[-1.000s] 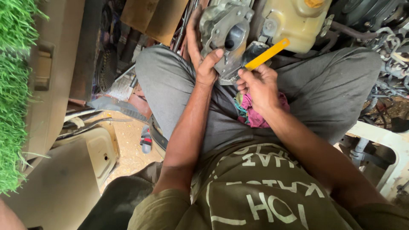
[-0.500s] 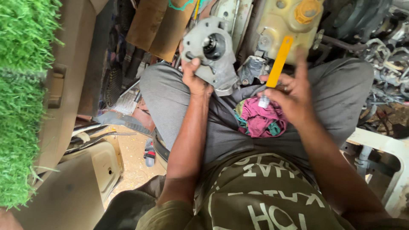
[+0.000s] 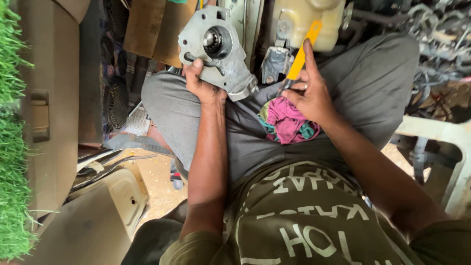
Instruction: The person scrapes the surface of a metal engine component using a blade, wipes it with a cloth, and points to specific areas on the internal housing.
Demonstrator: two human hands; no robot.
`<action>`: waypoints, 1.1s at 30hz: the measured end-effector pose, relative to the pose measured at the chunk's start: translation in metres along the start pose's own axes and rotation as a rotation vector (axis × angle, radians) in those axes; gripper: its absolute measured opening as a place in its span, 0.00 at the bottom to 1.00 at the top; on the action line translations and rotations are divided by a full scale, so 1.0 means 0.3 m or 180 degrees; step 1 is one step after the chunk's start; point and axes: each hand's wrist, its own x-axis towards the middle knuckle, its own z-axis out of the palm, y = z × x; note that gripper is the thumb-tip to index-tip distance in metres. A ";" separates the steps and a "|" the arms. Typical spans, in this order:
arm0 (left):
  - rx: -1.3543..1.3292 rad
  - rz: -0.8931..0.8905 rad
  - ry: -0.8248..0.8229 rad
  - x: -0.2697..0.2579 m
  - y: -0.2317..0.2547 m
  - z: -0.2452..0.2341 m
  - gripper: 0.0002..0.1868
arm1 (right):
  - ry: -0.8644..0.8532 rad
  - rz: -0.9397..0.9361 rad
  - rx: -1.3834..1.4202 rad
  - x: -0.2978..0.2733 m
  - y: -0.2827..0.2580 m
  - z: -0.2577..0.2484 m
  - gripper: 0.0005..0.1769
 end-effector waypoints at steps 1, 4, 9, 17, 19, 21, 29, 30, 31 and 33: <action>0.0039 0.0003 -0.0027 0.001 0.002 0.013 0.33 | -0.0020 0.0079 0.0019 0.004 0.009 0.004 0.69; 0.0105 0.0030 -0.0067 -0.010 0.014 0.046 0.38 | 0.0175 -0.0019 -0.0204 0.039 0.024 0.010 0.73; 0.0110 0.0105 -0.0031 -0.007 0.018 0.073 0.41 | 0.0412 0.0013 0.0230 0.121 0.034 -0.012 0.69; 0.0189 0.0006 -0.0068 -0.007 0.027 0.085 0.44 | 0.0485 0.0228 0.1462 0.163 0.107 -0.028 0.26; 0.0209 0.0019 -0.0039 -0.010 0.030 0.096 0.45 | 0.0669 0.0572 0.1771 0.176 0.088 -0.026 0.24; 0.0242 0.0064 -0.0028 -0.011 0.030 0.099 0.45 | 0.0650 0.0330 0.1690 0.182 0.068 -0.017 0.25; 0.0188 0.0130 -0.0034 0.004 0.016 0.083 0.46 | 0.1161 -0.0814 -0.1688 0.251 0.099 -0.052 0.24; 0.0189 0.0121 -0.0006 0.005 0.016 0.085 0.46 | 0.1144 -0.0634 -0.1805 0.256 0.110 -0.054 0.23; 0.0209 0.0132 -0.0013 0.006 0.016 0.088 0.46 | 0.1133 -0.0457 -0.1921 0.264 0.120 -0.056 0.22; 0.0252 0.0153 -0.0021 0.006 0.017 0.096 0.47 | 0.1019 -0.0916 -0.2603 0.278 0.145 -0.021 0.21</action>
